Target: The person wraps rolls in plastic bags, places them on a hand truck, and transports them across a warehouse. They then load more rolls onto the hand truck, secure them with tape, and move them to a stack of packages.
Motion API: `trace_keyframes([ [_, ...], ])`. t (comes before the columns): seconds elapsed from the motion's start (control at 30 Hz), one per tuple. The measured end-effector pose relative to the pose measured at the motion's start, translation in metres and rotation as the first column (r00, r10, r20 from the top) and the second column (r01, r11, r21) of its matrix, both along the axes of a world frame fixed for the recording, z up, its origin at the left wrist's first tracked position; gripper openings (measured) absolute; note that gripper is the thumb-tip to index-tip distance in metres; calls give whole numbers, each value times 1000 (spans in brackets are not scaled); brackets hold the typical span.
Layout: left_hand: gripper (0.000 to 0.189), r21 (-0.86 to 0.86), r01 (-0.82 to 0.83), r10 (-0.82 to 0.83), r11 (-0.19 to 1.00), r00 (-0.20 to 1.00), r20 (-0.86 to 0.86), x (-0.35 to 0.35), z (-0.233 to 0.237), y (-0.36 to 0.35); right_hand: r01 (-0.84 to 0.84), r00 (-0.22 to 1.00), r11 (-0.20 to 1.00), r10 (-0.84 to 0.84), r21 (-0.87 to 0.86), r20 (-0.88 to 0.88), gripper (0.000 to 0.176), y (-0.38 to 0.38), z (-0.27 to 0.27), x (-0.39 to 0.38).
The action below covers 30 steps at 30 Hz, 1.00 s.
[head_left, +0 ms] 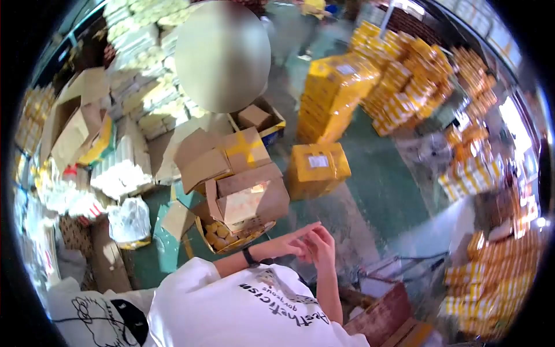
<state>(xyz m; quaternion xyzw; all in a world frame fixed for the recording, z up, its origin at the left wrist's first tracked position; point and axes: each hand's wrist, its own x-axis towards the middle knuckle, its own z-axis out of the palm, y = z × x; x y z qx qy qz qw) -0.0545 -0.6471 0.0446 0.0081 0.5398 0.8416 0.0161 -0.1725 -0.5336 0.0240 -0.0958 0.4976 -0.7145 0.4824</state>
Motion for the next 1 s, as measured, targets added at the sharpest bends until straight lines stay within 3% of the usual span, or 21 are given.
trace_keyframes([
  [0.17, 75, 46, -176, 169, 983, 976, 136, -2, 16, -55, -166, 986, 986, 166, 0, -17, 7, -74, -6, -20],
  [0.37, 76, 2, -300, 297, 954, 947, 126, -38, -2, -79, -280, 958, 957, 283, 70, -47, 10, -121, -7, -62],
  [0.5, 77, 2, -335, 332, 942, 934, 131, -84, -12, -86, -335, 941, 942, 336, 34, -43, 10, -138, -10, -108],
  [0.6, 77, 166, -338, 316, 926, 937, 148, -139, -8, -86, -324, 941, 946, 324, 22, -94, 7, -142, -14, -158],
  [0.67, 74, 174, -375, 351, 911, 924, 153, -186, -6, -83, -282, 959, 957, 283, -67, 10, 6, -134, -22, -201],
  [0.73, 73, 230, -273, 237, 934, 956, 174, -239, -3, -84, -236, 955, 961, 256, -141, 147, 5, -119, -27, -252],
  [0.8, 73, 250, -152, 103, 956, 975, 199, -297, 3, -84, -133, 989, 988, 138, -84, 58, 8, -102, -10, -306],
  [0.9, 74, 36, 36, -42, 999, 983, 176, -393, 16, -70, 39, 999, 997, -38, -59, 24, 10, -72, 5, -378],
  [0.93, 76, -67, 7, 0, 998, 995, 101, -424, 9, -61, 73, 997, 996, -72, -56, 19, 10, -58, 11, -403],
  [1.0, 77, -60, 193, -187, 979, 978, 96, -470, 7, -59, 187, 982, 980, -187, -67, 13, 9, -40, 7, -434],
])
